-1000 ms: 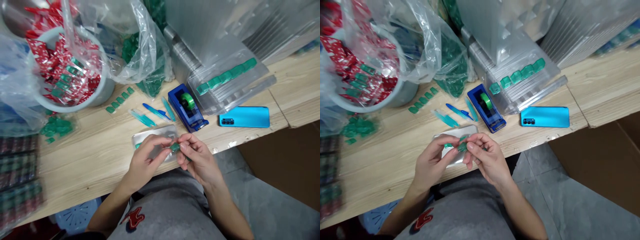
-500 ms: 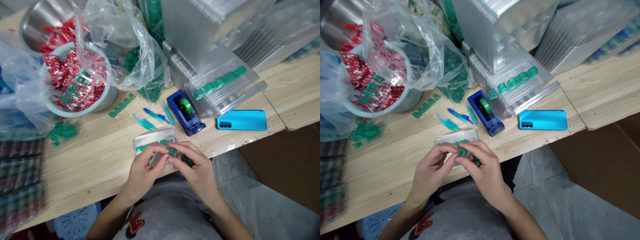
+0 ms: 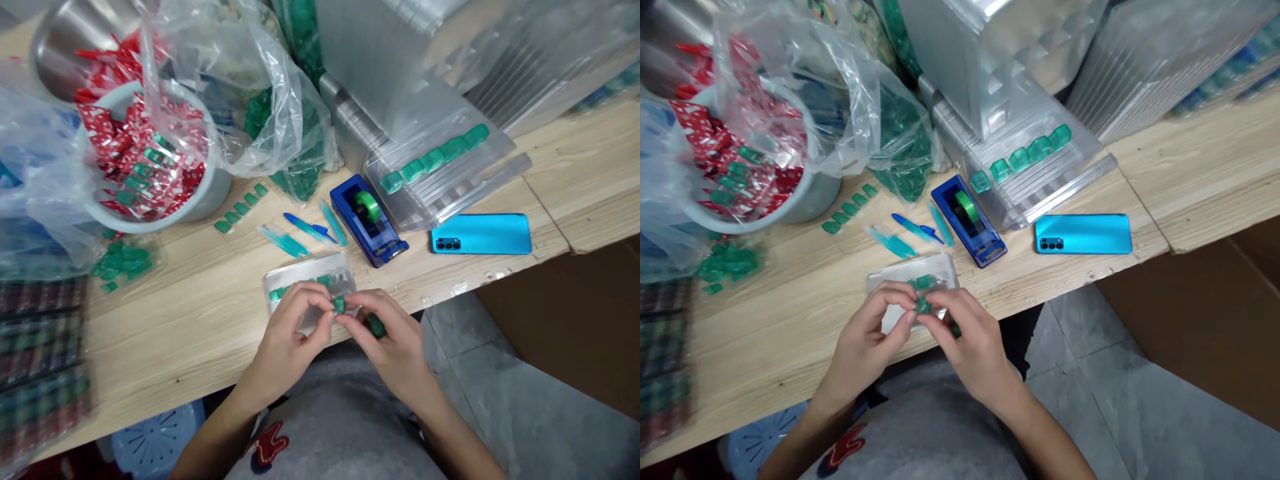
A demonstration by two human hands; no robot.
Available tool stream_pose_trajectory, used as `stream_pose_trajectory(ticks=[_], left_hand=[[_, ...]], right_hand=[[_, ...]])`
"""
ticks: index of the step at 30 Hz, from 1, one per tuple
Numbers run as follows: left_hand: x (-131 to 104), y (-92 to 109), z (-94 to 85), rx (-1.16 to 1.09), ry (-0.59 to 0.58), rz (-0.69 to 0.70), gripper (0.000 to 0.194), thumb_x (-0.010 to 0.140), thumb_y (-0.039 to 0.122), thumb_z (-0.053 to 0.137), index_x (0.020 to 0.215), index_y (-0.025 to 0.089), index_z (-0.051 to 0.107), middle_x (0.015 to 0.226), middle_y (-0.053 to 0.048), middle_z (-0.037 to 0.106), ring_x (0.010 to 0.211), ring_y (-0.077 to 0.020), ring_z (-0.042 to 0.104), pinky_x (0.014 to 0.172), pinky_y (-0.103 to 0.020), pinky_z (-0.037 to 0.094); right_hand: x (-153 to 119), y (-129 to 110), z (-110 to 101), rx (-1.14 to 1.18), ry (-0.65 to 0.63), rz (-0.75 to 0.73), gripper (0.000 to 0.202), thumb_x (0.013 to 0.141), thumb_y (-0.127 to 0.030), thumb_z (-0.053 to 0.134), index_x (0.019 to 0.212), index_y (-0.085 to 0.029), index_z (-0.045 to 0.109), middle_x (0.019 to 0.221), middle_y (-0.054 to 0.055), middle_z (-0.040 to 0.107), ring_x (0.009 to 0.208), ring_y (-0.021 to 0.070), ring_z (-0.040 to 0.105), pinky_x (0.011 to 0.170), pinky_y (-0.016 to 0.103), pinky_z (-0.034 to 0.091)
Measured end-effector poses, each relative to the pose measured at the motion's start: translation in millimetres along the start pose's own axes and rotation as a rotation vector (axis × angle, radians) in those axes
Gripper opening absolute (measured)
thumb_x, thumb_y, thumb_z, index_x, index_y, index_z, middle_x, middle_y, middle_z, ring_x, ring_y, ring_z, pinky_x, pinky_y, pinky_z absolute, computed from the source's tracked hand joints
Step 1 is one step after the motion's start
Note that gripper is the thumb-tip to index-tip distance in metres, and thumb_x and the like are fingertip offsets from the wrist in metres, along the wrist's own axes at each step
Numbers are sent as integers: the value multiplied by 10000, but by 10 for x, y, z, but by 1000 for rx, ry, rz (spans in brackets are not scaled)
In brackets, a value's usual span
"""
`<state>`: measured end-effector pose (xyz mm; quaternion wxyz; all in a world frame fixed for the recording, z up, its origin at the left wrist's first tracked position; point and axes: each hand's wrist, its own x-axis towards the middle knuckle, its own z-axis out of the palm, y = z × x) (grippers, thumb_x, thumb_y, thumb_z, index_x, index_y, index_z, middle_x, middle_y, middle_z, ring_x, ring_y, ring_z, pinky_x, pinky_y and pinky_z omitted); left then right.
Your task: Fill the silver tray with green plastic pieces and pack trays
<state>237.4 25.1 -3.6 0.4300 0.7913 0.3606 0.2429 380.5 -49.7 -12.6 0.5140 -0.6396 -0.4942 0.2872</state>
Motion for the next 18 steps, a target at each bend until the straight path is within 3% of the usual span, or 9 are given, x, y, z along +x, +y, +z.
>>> stream_pose_trajectory(ticks=[4,11,15,18], left_hand=[[-57,-33,34,35,-72,23,155,857,78,510,910,223,528,929,-15,588,888,-144,585,794,-282,496],[-43,-130,44,-94,-61,-57,128,855,90,520,873,213,549,979,-48,583,947,-160,598,799,-287,504],[107,-181,97,66,15,60,121,875,97,514,901,214,537,999,-37,596,965,-156,597,842,-314,493],[252,-288,158,384,136,213,101,881,104,518,904,202,525,960,-53,624,925,-186,600,806,-354,477]], right_hand=[[-62,76,26,-62,39,-8,166,883,-112,520,922,-237,623,852,23,702,782,153,674,689,275,557],[-48,209,54,65,25,162,91,853,-158,573,813,-223,623,782,-9,693,687,132,642,647,251,517],[54,286,124,40,99,237,75,838,-179,584,793,-214,633,748,-10,672,643,128,605,637,252,494],[115,336,140,-13,140,269,66,844,-208,585,797,-212,631,772,-1,671,635,129,584,650,262,490]])
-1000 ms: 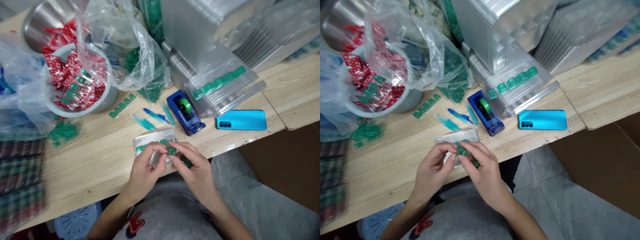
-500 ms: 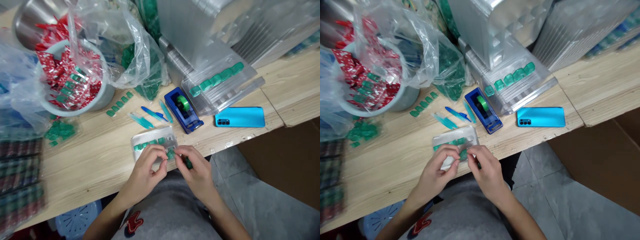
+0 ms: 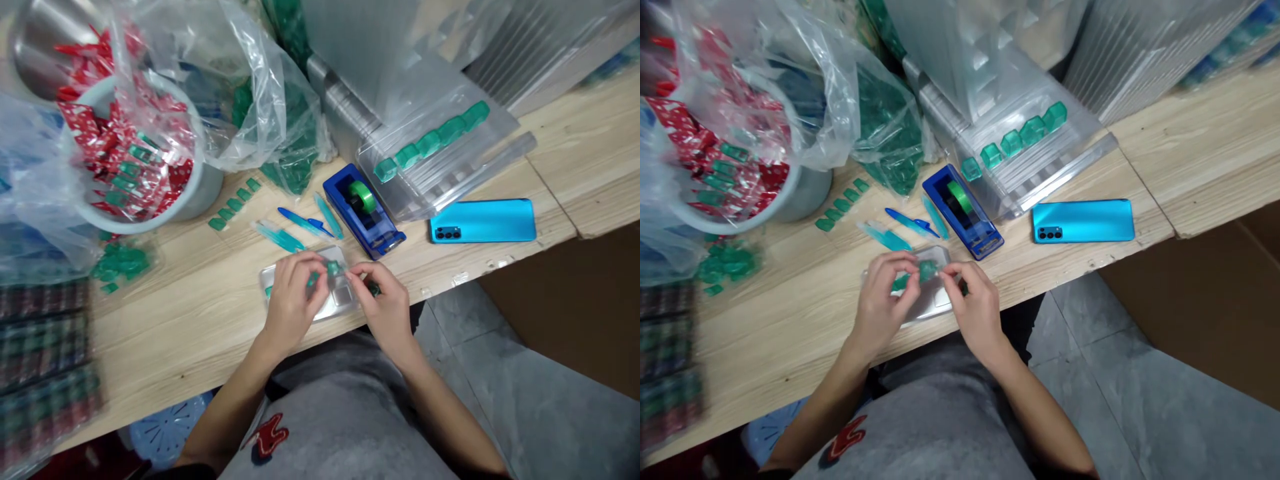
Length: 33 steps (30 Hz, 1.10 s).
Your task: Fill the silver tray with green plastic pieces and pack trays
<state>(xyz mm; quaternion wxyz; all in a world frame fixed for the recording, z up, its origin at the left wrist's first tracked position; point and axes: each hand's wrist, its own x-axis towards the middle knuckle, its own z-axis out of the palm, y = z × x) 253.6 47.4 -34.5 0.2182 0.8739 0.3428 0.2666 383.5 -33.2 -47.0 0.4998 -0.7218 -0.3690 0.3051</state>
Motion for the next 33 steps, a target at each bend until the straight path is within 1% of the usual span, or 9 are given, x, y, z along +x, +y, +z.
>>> stream_pose_trajectory(ticks=[2,4,7,13,16,18,25,29,33], left_hand=[[45,-69,69,234,60,93,91,874,106,529,887,195,532,926,-68,639,867,-206,595,770,-374,458],[55,-109,107,366,61,177,86,869,108,537,875,194,544,917,-74,653,833,-215,590,753,-382,447],[22,-98,109,371,-5,276,89,870,107,540,885,195,548,932,-76,665,844,-218,592,764,-379,454],[-26,-19,71,287,-72,325,99,867,86,555,896,180,542,991,-101,667,912,-231,593,832,-385,460],[-23,-23,55,239,-123,297,37,904,172,562,940,180,566,956,-85,653,853,-213,582,782,-356,454],[-20,-35,54,203,-143,238,89,923,204,542,1000,187,584,936,-74,645,836,-204,567,759,-345,444],[-7,-37,123,285,-96,151,132,927,229,537,996,169,632,892,-73,659,833,-223,538,761,-359,410],[-19,-34,161,375,-99,202,152,928,243,536,1019,159,624,901,-74,665,827,-224,535,763,-362,406],[-13,-69,166,389,-143,222,154,919,254,552,1041,181,609,920,-66,655,844,-225,545,762,-359,418]], right_hand=[[18,25,-24,-19,11,-2,76,850,-218,577,796,-213,630,776,0,666,644,132,585,653,265,489],[7,57,-75,-34,12,-14,86,854,-218,571,790,-215,629,765,-1,659,657,138,589,654,267,487],[-43,119,-159,-55,1,-23,93,857,-208,571,785,-217,628,743,-1,651,676,145,594,656,272,485],[-113,206,-221,-55,-2,-9,93,864,-201,577,786,-214,627,740,-3,646,691,146,599,668,272,481],[-108,207,-215,-33,-15,-14,89,866,-186,577,796,-212,627,755,-5,654,682,136,596,665,263,478],[-101,210,-216,-17,-18,-2,76,864,-193,584,809,-211,633,773,-1,668,696,138,603,675,266,480],[-115,246,-258,60,-14,93,81,847,-247,605,794,-202,645,745,-4,663,713,143,609,681,266,476],[-113,245,-253,226,-20,225,126,810,-316,642,753,-203,637,676,-17,629,607,123,554,606,257,449],[-72,222,-242,666,-55,514,303,751,-500,684,754,-199,652,617,-36,558,458,72,409,443,228,320]])
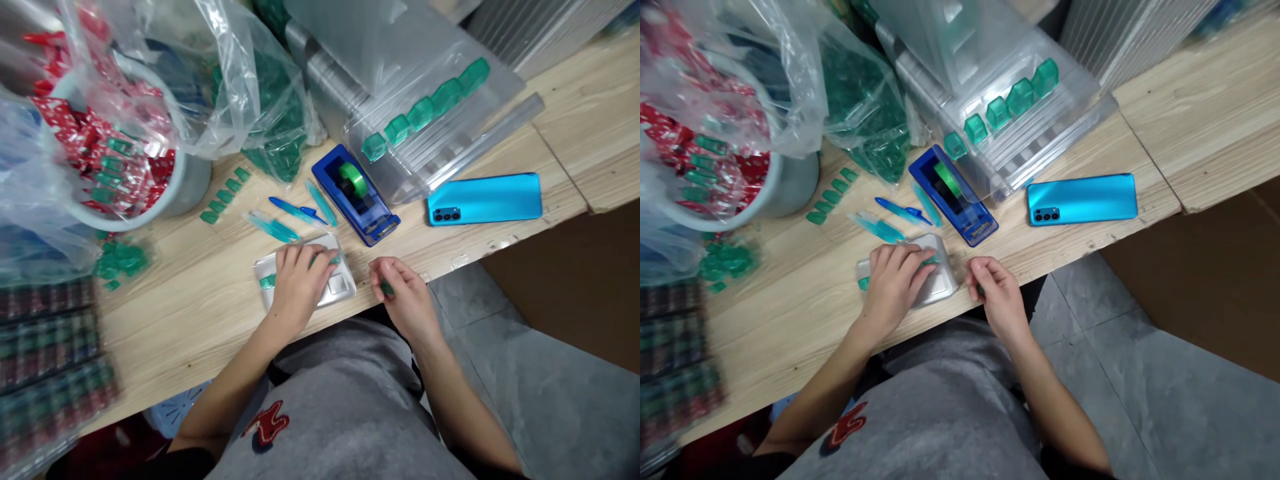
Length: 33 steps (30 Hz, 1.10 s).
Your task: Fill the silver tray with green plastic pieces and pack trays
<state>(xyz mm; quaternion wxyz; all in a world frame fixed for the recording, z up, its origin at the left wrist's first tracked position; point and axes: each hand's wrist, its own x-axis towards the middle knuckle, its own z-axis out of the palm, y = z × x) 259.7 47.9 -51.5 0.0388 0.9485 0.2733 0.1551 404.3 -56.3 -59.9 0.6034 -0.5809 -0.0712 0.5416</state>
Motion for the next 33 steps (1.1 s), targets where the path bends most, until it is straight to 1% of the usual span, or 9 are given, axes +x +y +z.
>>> stream_pose_trajectory(ticks=[3,6,9,13,17,23,29,31,33], left_hand=[[-65,-11,-109,-113,16,-64,244,910,279,572,1131,175,575,1017,-93,629,928,-233,559,800,-369,444],[-246,-3,-312,-244,23,-114,174,916,191,557,1088,176,576,990,-68,632,917,-192,584,813,-328,468],[-444,-20,-469,-378,-218,-103,97,946,217,507,976,186,593,881,-22,650,808,-148,624,724,-261,490],[-504,-110,-507,-429,-485,-185,168,951,283,495,874,188,610,836,-14,652,782,-157,636,690,-260,484],[-384,-219,-507,-536,-626,-253,144,941,243,511,849,197,613,838,8,658,795,-145,622,714,-247,456],[-257,-279,-537,-634,-780,-260,203,946,185,462,815,167,617,872,-16,647,814,-147,598,747,-253,438],[-277,-275,-513,-578,-781,-217,231,964,172,403,845,160,601,920,-39,651,890,-165,600,807,-279,452],[-321,-239,-487,-494,-729,-156,241,970,167,384,844,156,589,908,-43,649,877,-166,602,790,-279,464],[-381,-177,-457,-345,-617,-71,247,965,159,383,818,150,581,854,-48,640,823,-174,599,750,-289,476]], right_hand=[[1,-33,2,256,-19,142,335,650,-508,775,767,-203,702,700,-18,604,533,70,474,476,209,357],[-20,-40,-28,358,-28,187,311,607,-454,821,785,-215,733,791,2,662,680,94,580,579,198,436],[-34,-19,-64,352,-30,176,248,621,-391,819,779,-216,741,826,7,680,742,105,611,613,198,456],[-42,-7,-55,318,-31,196,220,614,-342,826,761,-204,737,807,3,683,708,93,613,596,188,455],[-79,-42,-11,290,-45,176,216,606,-334,831,748,-204,735,794,4,689,688,91,611,583,184,455],[-141,-27,-30,256,1,132,210,583,-319,836,724,-203,735,761,17,685,644,99,590,553,202,452],[-203,16,-5,224,0,137,239,560,-340,852,711,-205,725,730,13,663,621,97,567,535,205,444],[-224,19,18,208,-5,134,268,543,-354,864,711,-203,719,716,5,651,602,90,553,524,200,433],[-249,21,24,179,-17,117,280,564,-378,857,723,-201,710,672,-10,620,554,78,517,495,197,404]])
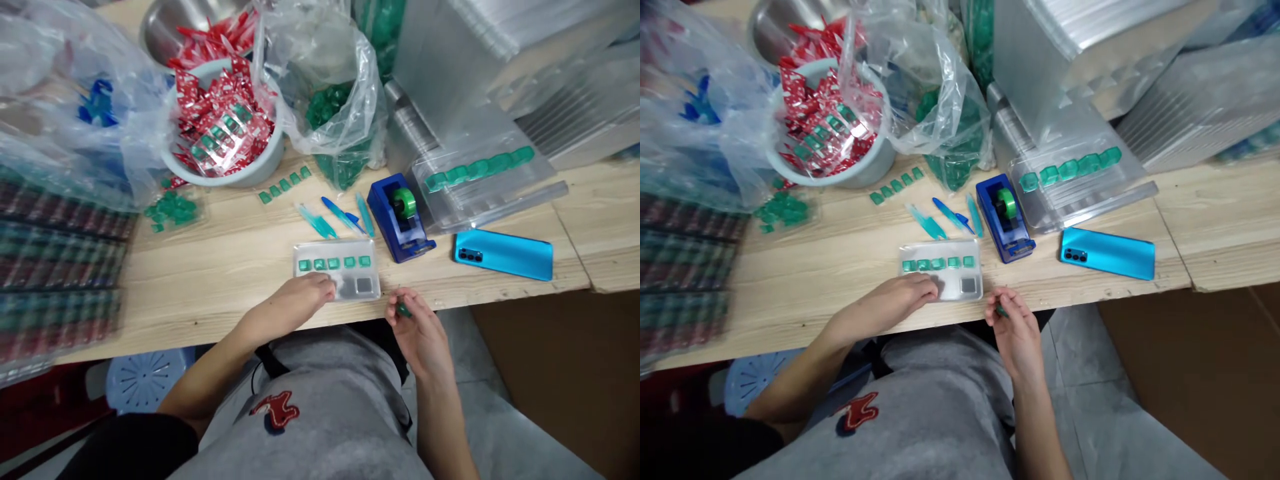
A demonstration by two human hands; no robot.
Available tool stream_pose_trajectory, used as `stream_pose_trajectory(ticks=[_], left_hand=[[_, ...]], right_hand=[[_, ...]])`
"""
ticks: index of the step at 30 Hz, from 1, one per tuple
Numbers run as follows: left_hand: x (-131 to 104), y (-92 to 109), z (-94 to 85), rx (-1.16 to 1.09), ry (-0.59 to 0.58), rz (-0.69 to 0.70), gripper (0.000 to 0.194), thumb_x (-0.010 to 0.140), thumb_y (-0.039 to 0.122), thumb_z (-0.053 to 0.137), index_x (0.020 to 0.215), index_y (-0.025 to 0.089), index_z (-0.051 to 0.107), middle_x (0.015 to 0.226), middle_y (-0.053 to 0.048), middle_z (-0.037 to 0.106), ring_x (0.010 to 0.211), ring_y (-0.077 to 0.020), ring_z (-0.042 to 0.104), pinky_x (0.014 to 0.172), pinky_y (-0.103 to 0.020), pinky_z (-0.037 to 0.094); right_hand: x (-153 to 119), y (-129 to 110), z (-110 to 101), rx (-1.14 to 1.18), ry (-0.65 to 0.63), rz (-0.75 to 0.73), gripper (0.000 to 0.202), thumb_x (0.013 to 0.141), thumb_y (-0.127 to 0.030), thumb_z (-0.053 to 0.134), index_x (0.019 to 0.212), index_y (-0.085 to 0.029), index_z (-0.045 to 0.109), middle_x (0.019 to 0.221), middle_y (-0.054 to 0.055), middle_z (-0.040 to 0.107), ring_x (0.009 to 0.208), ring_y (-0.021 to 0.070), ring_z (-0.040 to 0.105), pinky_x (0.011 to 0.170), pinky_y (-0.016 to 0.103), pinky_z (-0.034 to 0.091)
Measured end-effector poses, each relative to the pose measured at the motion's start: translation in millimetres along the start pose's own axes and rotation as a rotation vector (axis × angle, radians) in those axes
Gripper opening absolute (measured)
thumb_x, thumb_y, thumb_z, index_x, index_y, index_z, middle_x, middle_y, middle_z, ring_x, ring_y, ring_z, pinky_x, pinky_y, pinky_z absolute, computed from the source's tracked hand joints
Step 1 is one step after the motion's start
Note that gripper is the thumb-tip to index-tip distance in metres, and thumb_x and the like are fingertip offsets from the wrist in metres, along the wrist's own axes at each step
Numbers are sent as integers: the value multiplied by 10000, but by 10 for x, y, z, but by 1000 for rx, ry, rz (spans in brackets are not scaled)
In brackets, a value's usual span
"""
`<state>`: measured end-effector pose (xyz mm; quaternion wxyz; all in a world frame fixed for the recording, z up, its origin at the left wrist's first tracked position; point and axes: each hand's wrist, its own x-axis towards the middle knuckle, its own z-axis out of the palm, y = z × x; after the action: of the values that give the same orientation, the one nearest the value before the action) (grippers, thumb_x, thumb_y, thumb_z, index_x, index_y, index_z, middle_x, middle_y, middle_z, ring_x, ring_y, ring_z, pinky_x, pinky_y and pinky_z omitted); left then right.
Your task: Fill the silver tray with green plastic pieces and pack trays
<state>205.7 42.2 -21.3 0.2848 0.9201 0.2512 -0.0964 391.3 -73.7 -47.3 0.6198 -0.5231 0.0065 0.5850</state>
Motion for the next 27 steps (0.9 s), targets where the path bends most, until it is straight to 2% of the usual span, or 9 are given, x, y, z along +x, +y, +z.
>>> stream_pose_trajectory(ticks=[3,5,7,10,13,16,20,23,27], left_hand=[[-78,85,90,233,294,75,257,943,124,392,755,144,566,735,-46,610,710,-180,566,664,-294,474],[-154,145,93,279,512,109,217,926,92,415,774,135,563,715,-45,606,680,-170,547,635,-280,464],[-233,201,60,293,651,138,143,912,81,461,827,130,565,727,-43,613,682,-161,540,638,-277,455],[-317,262,23,345,704,226,93,905,98,498,882,142,576,730,-35,625,701,-167,538,670,-301,462],[-367,275,45,323,704,297,105,900,94,507,908,163,586,748,-20,639,725,-162,540,778,-329,488],[-416,234,58,135,800,167,120,889,129,550,975,207,581,909,-35,640,887,-184,570,902,-388,479],[-428,207,-23,-187,1039,-134,335,903,337,578,1226,292,504,1289,-77,480,1227,-254,476,1025,-479,437],[-376,276,-139,-296,1065,-117,469,873,449,601,1298,316,453,1401,-74,362,1294,-287,439,1059,-500,433],[-360,414,-320,-315,1015,-117,438,868,342,640,1274,320,479,1396,-63,366,1361,-296,370,1042,-469,473]], right_hand=[[-44,6,-36,-170,-36,-60,304,664,-472,790,695,-188,684,550,-33,535,476,69,443,450,201,334],[-70,7,-66,-325,-90,-84,383,712,-548,729,655,-175,664,498,-34,493,451,72,411,432,209,294],[-84,6,-69,-407,-152,-74,463,734,-625,663,685,-165,672,486,-31,478,444,79,387,418,219,260],[-80,0,-4,-404,-226,-34,611,786,-721,500,904,-155,695,487,-38,465,425,89,342,409,236,226],[-68,-15,91,-429,-270,-21,497,851,-594,522,1080,-176,665,514,-46,487,433,95,355,421,240,237],[-83,-39,146,-440,-270,-144,285,880,-387,568,1076,-211,676,523,-50,497,458,104,398,435,237,269],[-154,-96,163,-340,-302,-359,227,895,-310,543,1050,-242,695,509,-48,486,454,111,418,452,248,321],[-217,-155,179,-268,-307,-423,212,887,-283,553,1034,-261,704,521,-43,481,448,108,421,455,254,328],[-298,-221,209,-247,-277,-492,158,860,-322,590,934,-253,711,499,-36,476,439,122,425,452,267,335]])
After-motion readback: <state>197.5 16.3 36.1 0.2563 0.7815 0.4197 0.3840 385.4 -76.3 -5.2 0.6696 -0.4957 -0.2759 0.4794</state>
